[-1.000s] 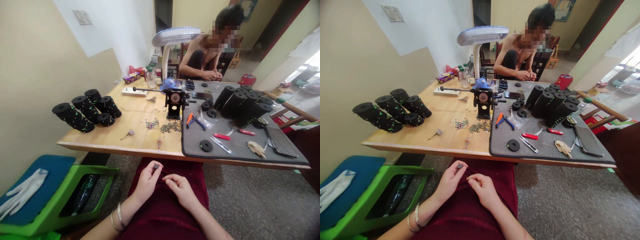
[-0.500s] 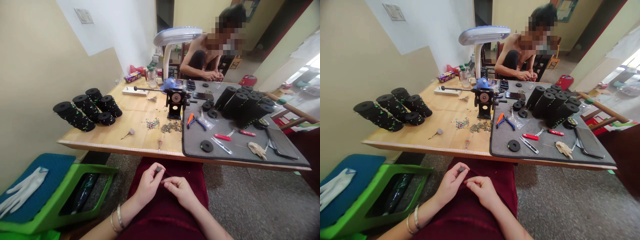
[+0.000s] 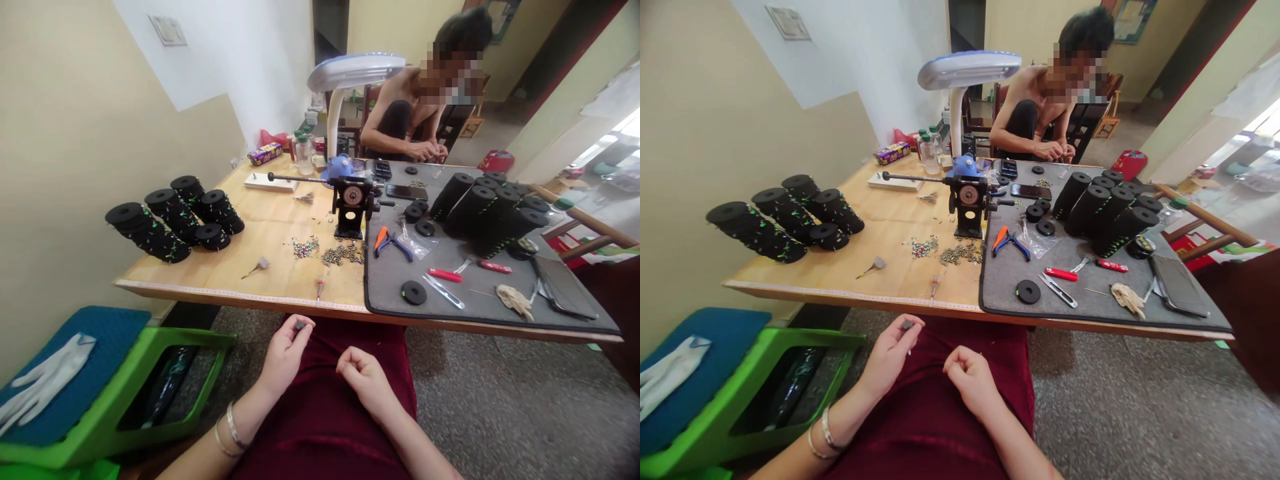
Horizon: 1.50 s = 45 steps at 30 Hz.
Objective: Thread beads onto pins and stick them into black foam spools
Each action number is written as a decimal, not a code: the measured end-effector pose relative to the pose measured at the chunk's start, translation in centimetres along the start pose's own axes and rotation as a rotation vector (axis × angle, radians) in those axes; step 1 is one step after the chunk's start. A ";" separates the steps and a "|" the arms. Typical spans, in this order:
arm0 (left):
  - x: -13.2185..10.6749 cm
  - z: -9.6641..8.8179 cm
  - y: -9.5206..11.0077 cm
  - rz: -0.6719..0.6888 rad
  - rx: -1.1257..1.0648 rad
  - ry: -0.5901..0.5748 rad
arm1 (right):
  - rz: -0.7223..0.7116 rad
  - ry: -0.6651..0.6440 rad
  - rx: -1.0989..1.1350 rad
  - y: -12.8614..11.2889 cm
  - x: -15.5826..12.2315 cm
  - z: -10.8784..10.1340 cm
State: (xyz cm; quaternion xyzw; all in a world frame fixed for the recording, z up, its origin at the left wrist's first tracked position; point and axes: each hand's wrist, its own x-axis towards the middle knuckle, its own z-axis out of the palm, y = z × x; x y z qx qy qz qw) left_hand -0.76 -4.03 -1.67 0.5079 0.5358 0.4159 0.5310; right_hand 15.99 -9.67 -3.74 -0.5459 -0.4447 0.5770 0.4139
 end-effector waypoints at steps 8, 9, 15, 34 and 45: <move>-0.7 -0.9 -0.9 -0.248 -0.017 -0.245 | 0.019 0.051 0.023 0.2 -0.2 -0.1; -0.9 -0.6 -0.8 -0.255 0.002 -0.297 | 0.007 0.043 0.011 0.1 -0.2 0.0; -0.5 1.2 0.1 -0.182 0.036 -0.337 | -0.046 0.002 -0.065 0.2 -0.4 -0.1; 0.8 1.8 2.8 0.343 0.595 -0.243 | -0.005 0.087 0.204 -0.2 1.0 -0.4; 8.7 -1.0 4.7 0.222 1.278 0.008 | 0.019 0.179 0.451 1.1 0.7 -1.6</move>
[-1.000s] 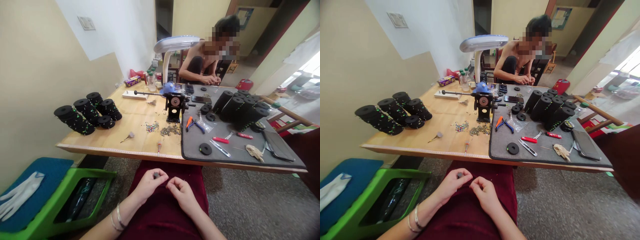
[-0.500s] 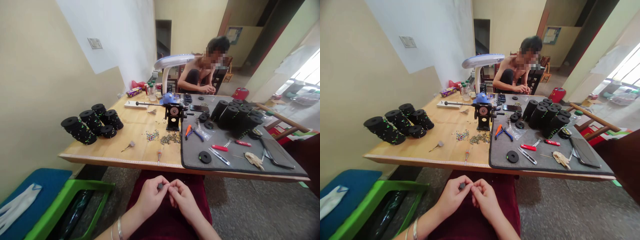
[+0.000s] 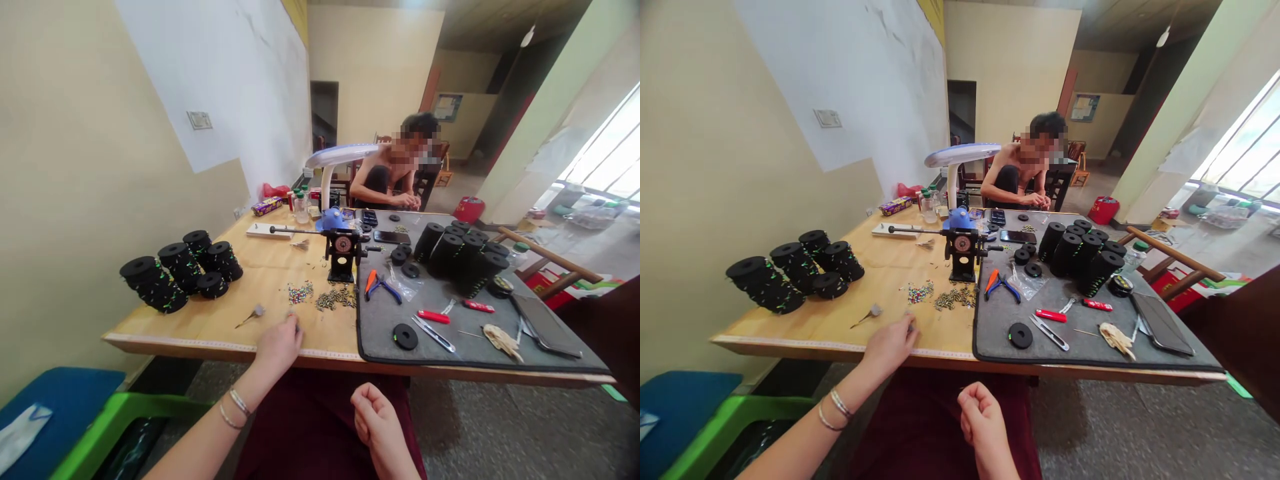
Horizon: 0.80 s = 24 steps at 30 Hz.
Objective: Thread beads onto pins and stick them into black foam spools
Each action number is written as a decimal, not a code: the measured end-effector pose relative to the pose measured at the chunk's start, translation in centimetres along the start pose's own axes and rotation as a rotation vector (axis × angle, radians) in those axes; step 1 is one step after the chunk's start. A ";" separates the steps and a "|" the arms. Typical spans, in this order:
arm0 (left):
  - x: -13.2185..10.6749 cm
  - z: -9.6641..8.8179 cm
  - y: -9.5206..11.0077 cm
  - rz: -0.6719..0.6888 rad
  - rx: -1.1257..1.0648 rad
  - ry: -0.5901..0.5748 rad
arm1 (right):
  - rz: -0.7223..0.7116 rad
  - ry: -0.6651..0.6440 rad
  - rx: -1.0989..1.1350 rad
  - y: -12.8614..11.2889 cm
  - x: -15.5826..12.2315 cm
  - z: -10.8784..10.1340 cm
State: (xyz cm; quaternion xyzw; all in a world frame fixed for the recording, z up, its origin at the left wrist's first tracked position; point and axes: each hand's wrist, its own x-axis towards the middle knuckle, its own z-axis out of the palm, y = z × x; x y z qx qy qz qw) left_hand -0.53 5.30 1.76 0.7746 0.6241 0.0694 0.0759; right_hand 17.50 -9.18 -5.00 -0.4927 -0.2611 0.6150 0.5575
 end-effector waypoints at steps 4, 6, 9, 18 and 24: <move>-0.2 -0.4 -0.4 0.027 0.023 0.054 | -0.010 0.000 0.033 -0.1 0.0 0.2; -0.8 -0.1 0.4 0.109 0.009 0.068 | -0.014 0.018 0.043 -0.3 0.0 0.4; -1.4 0.7 2.3 0.254 -0.010 0.064 | -0.006 0.038 0.053 -0.6 -0.1 0.6; 0.9 -0.3 4.3 0.331 -0.073 0.117 | 0.011 0.090 0.101 -0.9 -0.4 -0.1; 4.7 -0.6 4.8 0.398 -0.063 0.110 | 0.019 0.070 0.122 -1.1 -0.5 0.2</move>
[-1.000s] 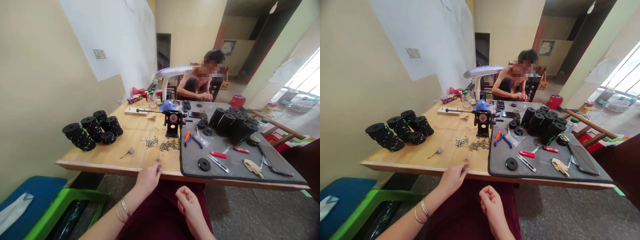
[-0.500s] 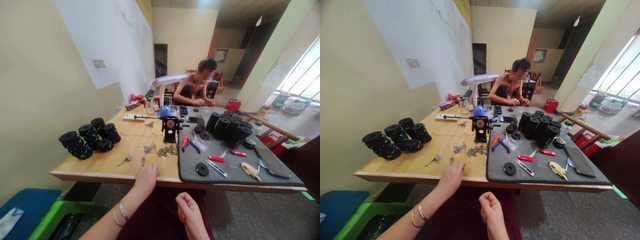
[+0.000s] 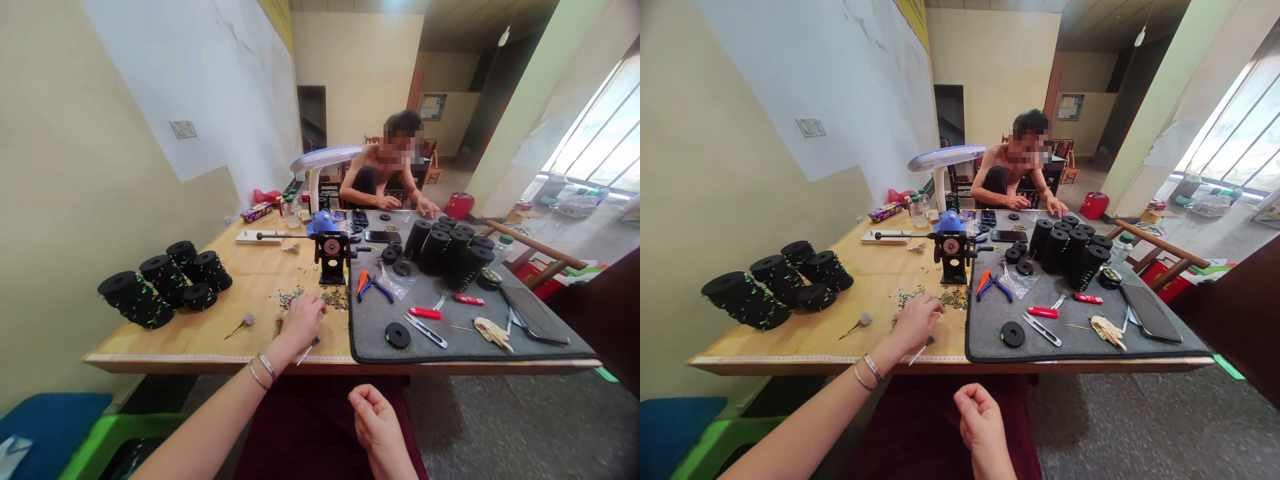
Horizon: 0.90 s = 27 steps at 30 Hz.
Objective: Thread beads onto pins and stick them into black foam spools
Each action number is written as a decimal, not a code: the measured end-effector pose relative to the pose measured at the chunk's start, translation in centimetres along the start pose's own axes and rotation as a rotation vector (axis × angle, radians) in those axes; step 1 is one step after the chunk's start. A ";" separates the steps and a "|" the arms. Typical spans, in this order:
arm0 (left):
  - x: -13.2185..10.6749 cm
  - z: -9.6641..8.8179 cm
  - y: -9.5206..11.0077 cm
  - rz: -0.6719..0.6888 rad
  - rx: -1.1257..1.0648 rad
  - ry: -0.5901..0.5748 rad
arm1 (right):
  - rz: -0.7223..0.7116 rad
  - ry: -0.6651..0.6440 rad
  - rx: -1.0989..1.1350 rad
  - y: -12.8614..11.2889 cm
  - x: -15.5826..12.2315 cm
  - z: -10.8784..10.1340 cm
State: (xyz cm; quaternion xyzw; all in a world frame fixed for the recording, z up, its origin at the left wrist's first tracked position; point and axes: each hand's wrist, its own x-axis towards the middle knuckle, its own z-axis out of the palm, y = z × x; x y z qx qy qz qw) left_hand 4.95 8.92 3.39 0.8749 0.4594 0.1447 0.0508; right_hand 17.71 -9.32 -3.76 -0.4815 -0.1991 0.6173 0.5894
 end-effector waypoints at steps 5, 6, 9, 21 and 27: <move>2.2 0.7 -0.5 0.058 0.010 -0.065 | 0.013 -0.008 0.016 -0.1 -0.1 -0.1; 2.4 0.7 -0.6 0.065 0.006 -0.076 | 0.013 -0.010 0.018 -0.1 -0.1 -0.2; 2.8 0.7 -0.6 0.077 -0.021 -0.098 | 0.001 -0.012 0.021 -0.1 -0.2 -0.1; -5.7 -2.0 0.5 -0.138 -0.884 -0.118 | -0.034 -0.070 -0.164 -0.4 -1.5 0.9; -14.2 1.5 2.6 -0.782 -1.826 -0.275 | -0.004 -0.238 -0.303 0.7 -2.2 2.3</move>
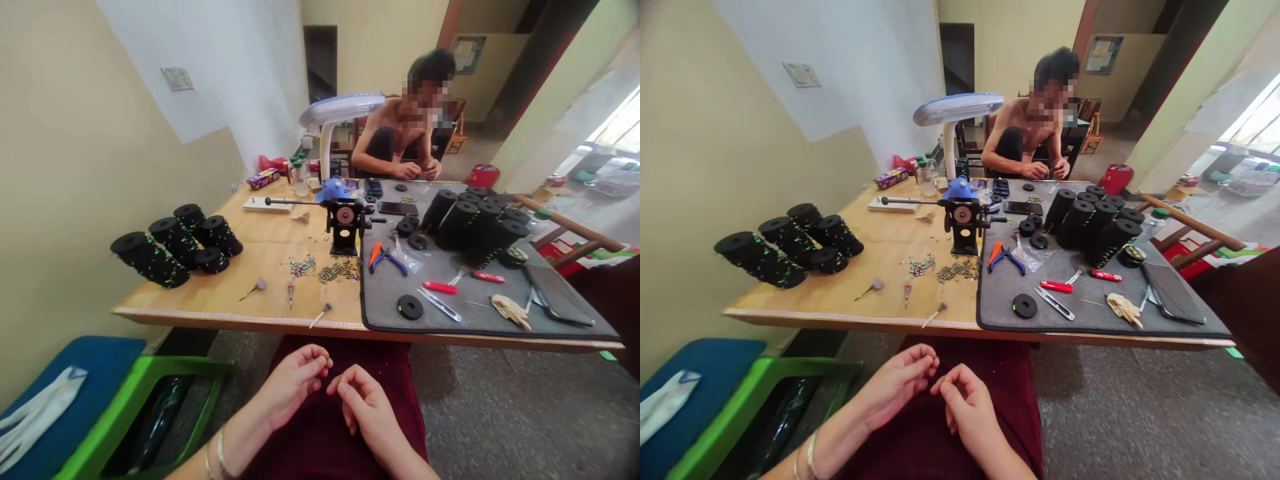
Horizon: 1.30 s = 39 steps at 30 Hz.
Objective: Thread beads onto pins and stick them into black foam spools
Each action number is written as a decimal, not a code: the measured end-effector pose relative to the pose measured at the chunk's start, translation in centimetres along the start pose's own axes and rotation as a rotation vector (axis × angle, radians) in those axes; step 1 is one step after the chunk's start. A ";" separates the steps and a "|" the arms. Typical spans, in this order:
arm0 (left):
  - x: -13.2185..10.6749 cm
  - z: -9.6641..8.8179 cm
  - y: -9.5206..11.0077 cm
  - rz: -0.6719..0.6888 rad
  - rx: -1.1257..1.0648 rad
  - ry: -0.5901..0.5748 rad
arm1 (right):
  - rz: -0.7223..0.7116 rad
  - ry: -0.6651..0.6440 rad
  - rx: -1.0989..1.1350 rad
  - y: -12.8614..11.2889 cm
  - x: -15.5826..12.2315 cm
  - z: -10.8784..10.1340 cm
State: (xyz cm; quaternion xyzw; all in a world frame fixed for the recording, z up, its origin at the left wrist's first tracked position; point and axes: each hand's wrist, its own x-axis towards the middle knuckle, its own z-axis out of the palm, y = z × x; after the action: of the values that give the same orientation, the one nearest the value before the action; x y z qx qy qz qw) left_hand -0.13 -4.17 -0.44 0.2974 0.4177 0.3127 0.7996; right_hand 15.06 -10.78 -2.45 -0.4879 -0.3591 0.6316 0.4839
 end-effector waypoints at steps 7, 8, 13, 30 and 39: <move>0.7 -1.7 -3.5 -0.225 -0.496 -0.007 | 0.058 -0.051 -0.085 0.8 0.8 1.3; 0.9 -1.8 -3.6 -0.240 -0.515 -0.018 | 0.063 -0.049 -0.086 0.9 0.9 1.4; 1.4 -2.1 -4.0 -0.278 -0.572 -0.031 | 0.088 -0.050 -0.078 0.8 1.4 1.5; 1.1 -1.5 -3.8 -0.229 -0.518 -0.023 | 0.115 -0.056 -0.088 0.8 1.7 1.5; 1.1 -1.6 -4.3 -0.156 -0.465 -0.069 | 0.113 -0.052 -0.083 0.6 1.8 1.6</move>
State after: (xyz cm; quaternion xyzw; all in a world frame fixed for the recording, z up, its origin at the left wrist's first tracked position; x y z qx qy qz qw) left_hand 0.11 -5.72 -4.84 0.0828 0.3286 0.3275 0.8820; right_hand 13.26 -9.23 -3.09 -0.5106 -0.3692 0.6549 0.4174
